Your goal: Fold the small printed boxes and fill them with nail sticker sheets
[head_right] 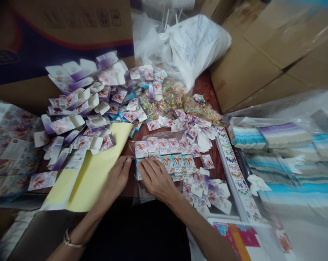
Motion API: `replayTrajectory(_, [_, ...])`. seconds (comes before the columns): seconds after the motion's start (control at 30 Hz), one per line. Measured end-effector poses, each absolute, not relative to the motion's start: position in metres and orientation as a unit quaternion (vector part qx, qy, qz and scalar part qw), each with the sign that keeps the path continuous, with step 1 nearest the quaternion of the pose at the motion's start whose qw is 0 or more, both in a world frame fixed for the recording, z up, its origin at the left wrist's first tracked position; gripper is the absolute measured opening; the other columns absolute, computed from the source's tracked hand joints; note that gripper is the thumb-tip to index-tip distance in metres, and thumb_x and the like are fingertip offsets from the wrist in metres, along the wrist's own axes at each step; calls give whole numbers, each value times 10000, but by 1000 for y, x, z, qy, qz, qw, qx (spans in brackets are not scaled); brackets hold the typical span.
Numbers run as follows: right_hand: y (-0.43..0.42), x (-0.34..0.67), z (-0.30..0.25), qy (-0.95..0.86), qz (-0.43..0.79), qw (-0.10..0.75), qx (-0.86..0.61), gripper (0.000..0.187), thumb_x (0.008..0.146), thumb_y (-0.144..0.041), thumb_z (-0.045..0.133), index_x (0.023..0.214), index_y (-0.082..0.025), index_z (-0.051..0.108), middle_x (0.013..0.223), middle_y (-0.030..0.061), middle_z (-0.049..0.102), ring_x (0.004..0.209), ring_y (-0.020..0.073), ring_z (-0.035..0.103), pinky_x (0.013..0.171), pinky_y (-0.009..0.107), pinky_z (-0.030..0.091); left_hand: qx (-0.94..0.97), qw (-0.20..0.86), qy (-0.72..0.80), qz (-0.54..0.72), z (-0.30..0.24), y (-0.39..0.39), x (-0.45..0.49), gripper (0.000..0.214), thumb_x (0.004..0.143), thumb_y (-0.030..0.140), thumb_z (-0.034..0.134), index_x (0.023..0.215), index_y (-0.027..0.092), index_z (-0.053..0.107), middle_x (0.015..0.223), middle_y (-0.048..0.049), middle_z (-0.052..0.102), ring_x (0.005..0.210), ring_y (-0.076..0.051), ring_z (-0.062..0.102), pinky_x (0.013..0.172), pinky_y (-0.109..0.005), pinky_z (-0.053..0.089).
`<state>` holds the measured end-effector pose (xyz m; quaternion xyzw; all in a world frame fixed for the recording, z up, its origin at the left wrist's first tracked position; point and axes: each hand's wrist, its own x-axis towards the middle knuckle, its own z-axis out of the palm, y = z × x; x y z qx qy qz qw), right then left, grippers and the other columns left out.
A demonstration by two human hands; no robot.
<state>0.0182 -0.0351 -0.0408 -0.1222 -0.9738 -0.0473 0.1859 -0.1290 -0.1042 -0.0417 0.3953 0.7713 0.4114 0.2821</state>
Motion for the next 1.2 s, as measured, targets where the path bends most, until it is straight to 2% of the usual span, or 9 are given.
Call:
replayTrajectory(0.13, [-29, 20, -31, -981, -89, 164, -53, 369, 884, -169, 396, 1239, -112, 480, 1169, 149, 598, 1090, 228, 539, 882, 363, 437, 404, 266, 777, 404, -40, -102, -128, 298, 894, 302, 288, 915, 172, 555, 932, -84, 622, 912, -218, 571, 849, -399, 431])
replayTrajectory(0.27, [-23, 25, -21, -983, -93, 159, 8, 367, 901, -183, 361, 1249, -122, 460, 1185, 164, 587, 1134, 231, 520, 853, 360, 463, 411, 251, 773, 413, -43, -104, -127, 300, 904, 294, 276, 894, 179, 552, 912, -73, 623, 884, -205, 577, 823, -377, 441])
replayTrajectory(0.43, [-14, 33, -14, -972, -153, 159, 82, 339, 912, -172, 320, 1197, -122, 498, 1150, 139, 615, 1132, 206, 527, 863, 348, 460, 429, 222, 773, 411, -48, -105, -126, 299, 911, 284, 278, 876, 175, 554, 883, -69, 621, 854, -198, 578, 799, -356, 444])
replayTrajectory(0.57, [-12, 39, -12, -957, -188, 184, 121, 333, 916, -180, 307, 1123, -110, 559, 1106, 116, 643, 1017, 190, 596, 762, 297, 475, 441, 211, 770, 410, -50, -103, -125, 300, 911, 301, 298, 860, 164, 560, 870, -76, 621, 850, -206, 576, 789, -358, 447])
replayTrajectory(0.73, [-7, 42, -14, -955, -151, 215, 139, 282, 920, -229, 361, 1086, -173, 583, 1054, 59, 668, 956, 136, 588, 717, 267, 444, 438, 180, 778, 413, -53, -95, -123, 260, 877, 359, 408, 902, 146, 554, 892, -91, 634, 872, -226, 583, 822, -380, 440])
replayTrajectory(0.93, [-3, 41, -24, -964, -112, 201, 134, 267, 899, -205, 421, 1124, -204, 565, 1065, 24, 644, 969, 137, 548, 741, 275, 415, 431, 156, 793, 402, -57, -84, -123, 221, 872, 296, 401, 881, 135, 553, 856, -106, 633, 839, -249, 592, 798, -410, 449])
replayTrajectory(1.03, [-3, 42, -34, -969, -96, 210, 85, 281, 884, -169, 453, 1138, -248, 545, 1042, 5, 640, 991, 135, 540, 790, 280, 407, 431, 156, 791, 405, -56, -85, -122, 216, 873, 292, 407, 942, 137, 540, 905, -102, 633, 872, -236, 593, 814, -400, 455])
replayTrajectory(1.2, [-5, 51, -48, -964, -87, 252, -1, 286, 886, -191, 447, 1148, -264, 536, 967, 6, 655, 1017, 135, 540, 861, 296, 399, 456, 146, 754, 449, -57, -82, -123, 351, 886, 270, 399, 1206, 130, 428, 1176, -129, 546, 1103, -214, 498, 959, -397, 388])
